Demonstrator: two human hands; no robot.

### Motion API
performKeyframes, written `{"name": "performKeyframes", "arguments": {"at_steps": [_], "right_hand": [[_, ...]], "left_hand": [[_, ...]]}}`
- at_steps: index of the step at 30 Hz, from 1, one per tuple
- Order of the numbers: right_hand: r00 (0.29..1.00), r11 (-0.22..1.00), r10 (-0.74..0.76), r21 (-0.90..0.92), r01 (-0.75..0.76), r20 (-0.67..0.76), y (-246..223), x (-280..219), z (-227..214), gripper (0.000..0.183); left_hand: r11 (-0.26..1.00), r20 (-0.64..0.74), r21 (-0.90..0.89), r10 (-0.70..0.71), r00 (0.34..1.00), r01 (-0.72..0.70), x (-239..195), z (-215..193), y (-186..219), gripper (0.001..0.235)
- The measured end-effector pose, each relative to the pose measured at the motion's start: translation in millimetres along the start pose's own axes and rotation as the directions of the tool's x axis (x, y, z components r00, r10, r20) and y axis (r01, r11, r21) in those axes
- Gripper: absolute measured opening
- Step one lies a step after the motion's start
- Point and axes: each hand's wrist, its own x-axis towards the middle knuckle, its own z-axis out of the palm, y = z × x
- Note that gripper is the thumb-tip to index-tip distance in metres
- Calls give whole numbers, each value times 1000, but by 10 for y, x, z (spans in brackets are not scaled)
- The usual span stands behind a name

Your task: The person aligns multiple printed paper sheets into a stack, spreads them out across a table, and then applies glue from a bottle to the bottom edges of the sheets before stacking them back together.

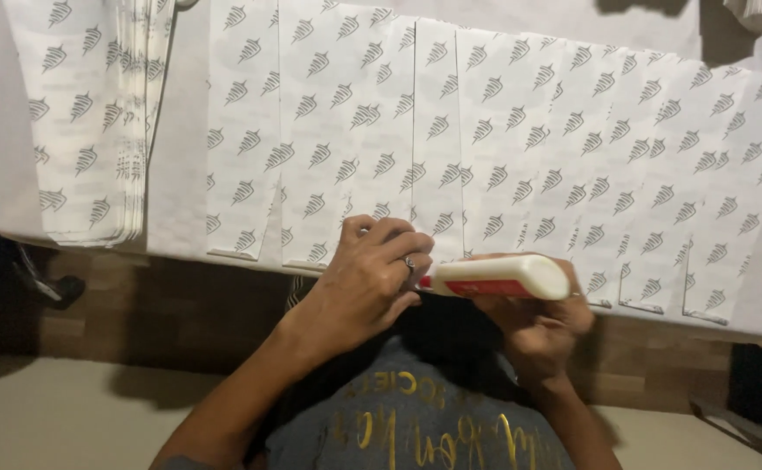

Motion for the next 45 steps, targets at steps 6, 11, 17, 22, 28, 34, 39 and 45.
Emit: {"name": "performKeyframes", "arguments": {"at_steps": [6, 11, 17, 22, 28, 34, 39, 45], "right_hand": [[998, 998, -33, -51, 35, 46, -253, -6, 90, 41], [964, 962, 63, -242, -127, -257, -376, -31, 7, 29], [903, 969, 246, 125, -215, -352, -411, -32, 113, 26], [996, 996, -39, -89, 32, -80, -158, -86, 153, 46], [997, 994, -76, -84, 76, 4, -187, -51, 114, 49], [977, 981, 17, -186, -58, -214, -281, -120, -20, 19], [962, 977, -15, -211, -44, -274, -513, -30, 217, 36], [979, 956, 161, 266, -124, -122, -425, -22, 517, 41]], "left_hand": [[1000, -51, -25, 2, 999, -3, 1, 15, -10, 32], [1000, -77, -16, 3, 997, -5, 2, 65, 7, 25], [999, -196, -39, -44, 980, 37, 27, 130, 63, 24], [999, -278, -36, -34, 960, 25, 58, 127, 89, 14], [998, -273, -59, -40, 961, 25, 50, 116, 92, 11], [997, -227, -50, 44, 973, -57, 0, 99, 6, 15], [999, -254, 34, 21, 967, -12, -154, -252, -168, 9], [997, -130, 76, -16, 991, 26, -314, -356, -216, 10]]}}
